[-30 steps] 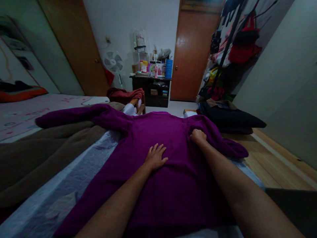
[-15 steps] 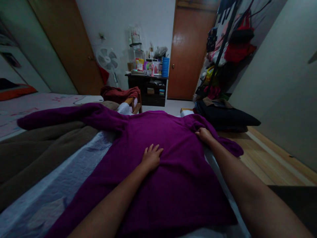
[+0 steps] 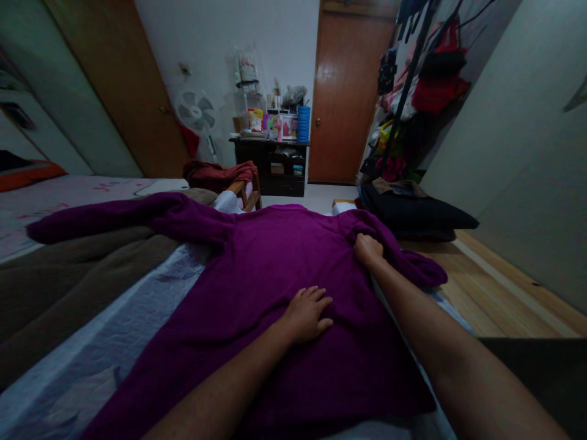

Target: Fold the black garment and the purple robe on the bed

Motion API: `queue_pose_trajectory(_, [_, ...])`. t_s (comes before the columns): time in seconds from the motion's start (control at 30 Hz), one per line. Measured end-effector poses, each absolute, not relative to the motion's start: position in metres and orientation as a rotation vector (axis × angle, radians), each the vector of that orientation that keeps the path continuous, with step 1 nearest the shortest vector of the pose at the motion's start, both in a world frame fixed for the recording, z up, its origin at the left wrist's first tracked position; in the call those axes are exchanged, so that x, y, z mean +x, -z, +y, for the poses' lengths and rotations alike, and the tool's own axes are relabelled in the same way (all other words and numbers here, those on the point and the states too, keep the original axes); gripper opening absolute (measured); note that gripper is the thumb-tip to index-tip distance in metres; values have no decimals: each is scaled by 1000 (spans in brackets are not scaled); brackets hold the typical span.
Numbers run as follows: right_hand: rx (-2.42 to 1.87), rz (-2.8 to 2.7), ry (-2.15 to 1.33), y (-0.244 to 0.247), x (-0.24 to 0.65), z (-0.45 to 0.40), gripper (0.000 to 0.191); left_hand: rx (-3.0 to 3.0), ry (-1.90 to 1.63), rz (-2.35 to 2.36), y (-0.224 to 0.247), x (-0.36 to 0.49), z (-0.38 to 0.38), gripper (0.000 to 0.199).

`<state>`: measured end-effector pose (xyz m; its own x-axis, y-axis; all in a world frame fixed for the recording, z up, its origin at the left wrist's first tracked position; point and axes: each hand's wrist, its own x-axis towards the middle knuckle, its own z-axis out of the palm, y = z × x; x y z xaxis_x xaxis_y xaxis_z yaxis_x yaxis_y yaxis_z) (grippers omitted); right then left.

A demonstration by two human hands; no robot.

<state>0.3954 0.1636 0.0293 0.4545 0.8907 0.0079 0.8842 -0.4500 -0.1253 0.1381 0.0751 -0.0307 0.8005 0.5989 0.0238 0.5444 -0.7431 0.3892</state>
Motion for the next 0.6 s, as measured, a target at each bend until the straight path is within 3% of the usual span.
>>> queue_pose_trajectory(0.2, [-2611,-1508,-127,-36,395,174,53,2650,-390,966,12,155,116,40])
queue_pose_trajectory(0.6, [-2529,-1591,-91,-15,405,172,37,2516,-345,1221,36,255,220,59])
